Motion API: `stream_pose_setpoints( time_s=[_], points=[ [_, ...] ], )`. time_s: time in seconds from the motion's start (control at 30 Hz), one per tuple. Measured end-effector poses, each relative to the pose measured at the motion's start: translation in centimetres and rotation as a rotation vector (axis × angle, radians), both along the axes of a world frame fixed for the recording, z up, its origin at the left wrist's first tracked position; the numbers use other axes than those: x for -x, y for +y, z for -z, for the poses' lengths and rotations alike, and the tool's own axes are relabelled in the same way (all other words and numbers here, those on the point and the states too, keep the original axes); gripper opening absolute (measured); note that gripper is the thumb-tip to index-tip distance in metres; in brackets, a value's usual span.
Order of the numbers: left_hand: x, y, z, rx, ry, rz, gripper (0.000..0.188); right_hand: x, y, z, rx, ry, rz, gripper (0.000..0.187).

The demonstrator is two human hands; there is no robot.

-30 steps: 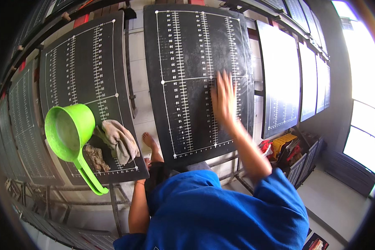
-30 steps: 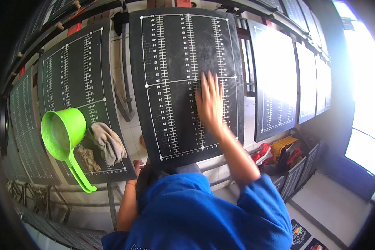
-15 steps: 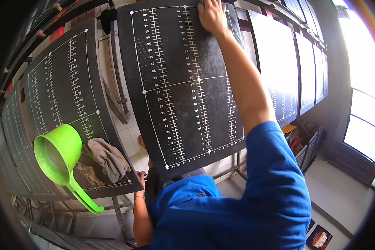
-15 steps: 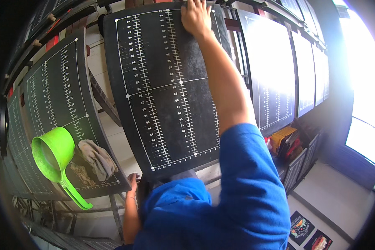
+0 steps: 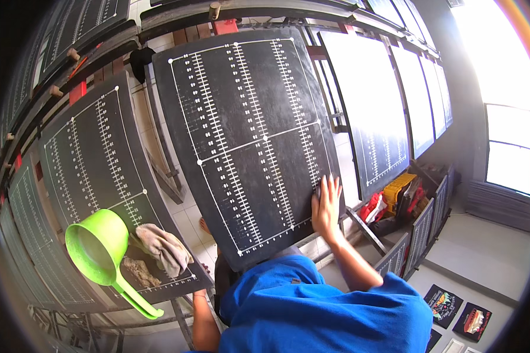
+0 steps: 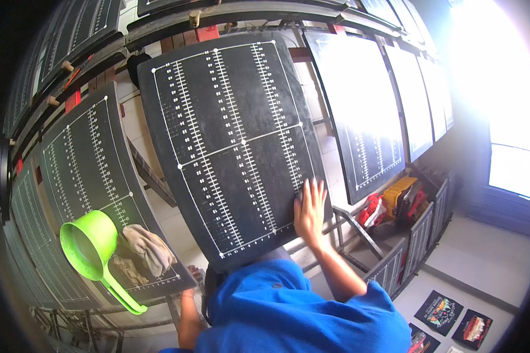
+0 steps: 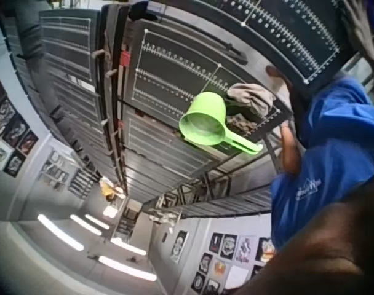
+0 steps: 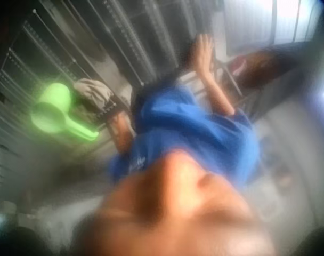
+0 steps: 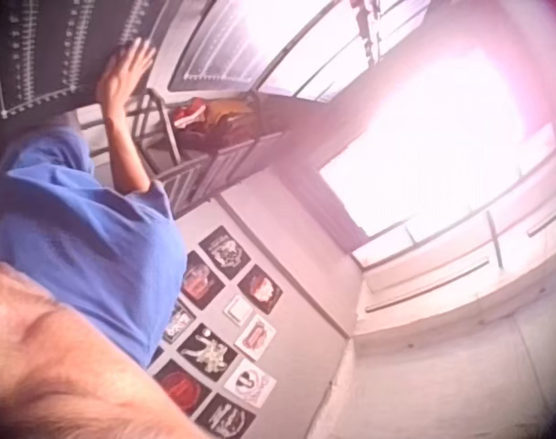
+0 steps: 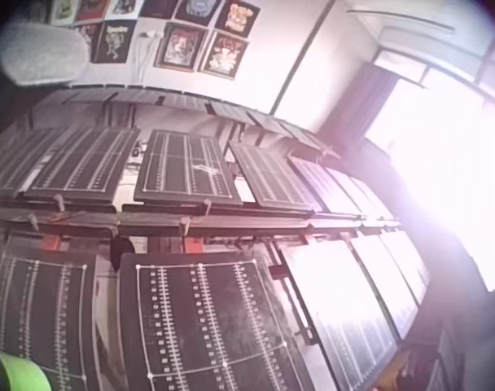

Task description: The person scrubs a large black printing plate with a cloth, then walks to the floor to wipe it with the same cloth. They return to the plate, pour liquid from a green scoop onto it, and scrub the surface again with the cloth.

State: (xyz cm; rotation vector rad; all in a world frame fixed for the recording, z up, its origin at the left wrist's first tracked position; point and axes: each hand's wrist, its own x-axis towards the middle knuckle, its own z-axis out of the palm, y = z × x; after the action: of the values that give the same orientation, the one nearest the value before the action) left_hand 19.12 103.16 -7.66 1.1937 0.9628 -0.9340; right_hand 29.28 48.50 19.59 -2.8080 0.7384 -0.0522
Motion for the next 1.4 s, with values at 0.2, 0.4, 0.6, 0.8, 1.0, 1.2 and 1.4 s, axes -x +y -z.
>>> stream_pose_setpoints(
  time_s=[0.2, 0.4, 0.6, 0.8, 1.0, 1.2, 1.4],
  points=[
    [-1.5, -4.3, -8.6, -0.195, 0.034, 0.270, 0.041, -33.1, -11.9, 1.6, 0.550, -0.408, -0.241, 0.036],
    [-4.0, -5.6, -11.2, -0.247, -0.007, 0.360, 0.043, -42.7, 8.6, 2.0, 0.028, -0.321, -0.577, 0.061],
    [-6.3, -0.2, -7.8, -0.048, -0.054, 0.153, 0.044, -46.9, -3.6, 2.3, 0.224, -0.209, -0.542, 0.056],
    [-5.2, 3.5, -5.1, -0.086, -0.114, 0.151, 0.043, -37.2, -15.2, 3.1, 0.264, -0.490, -0.075, 0.047],
    [-4.2, 2.4, -5.2, -0.149, -0.061, 0.450, 0.041, -9.8, -5.5, 0.6, 0.270, -0.135, 0.084, 0.050],
    [-3.7, 3.1, -4.3, -0.154, -0.035, 0.403, 0.044, 7.8, 0.3, 1.1, 0.033, -0.120, 0.473, 0.051],
    [-1.3, 1.8, -9.1, -0.273, 0.005, 0.224, 0.047, -12.7, -6.9, 3.8, 0.220, -0.278, 0.152, 0.050]
  ],
)
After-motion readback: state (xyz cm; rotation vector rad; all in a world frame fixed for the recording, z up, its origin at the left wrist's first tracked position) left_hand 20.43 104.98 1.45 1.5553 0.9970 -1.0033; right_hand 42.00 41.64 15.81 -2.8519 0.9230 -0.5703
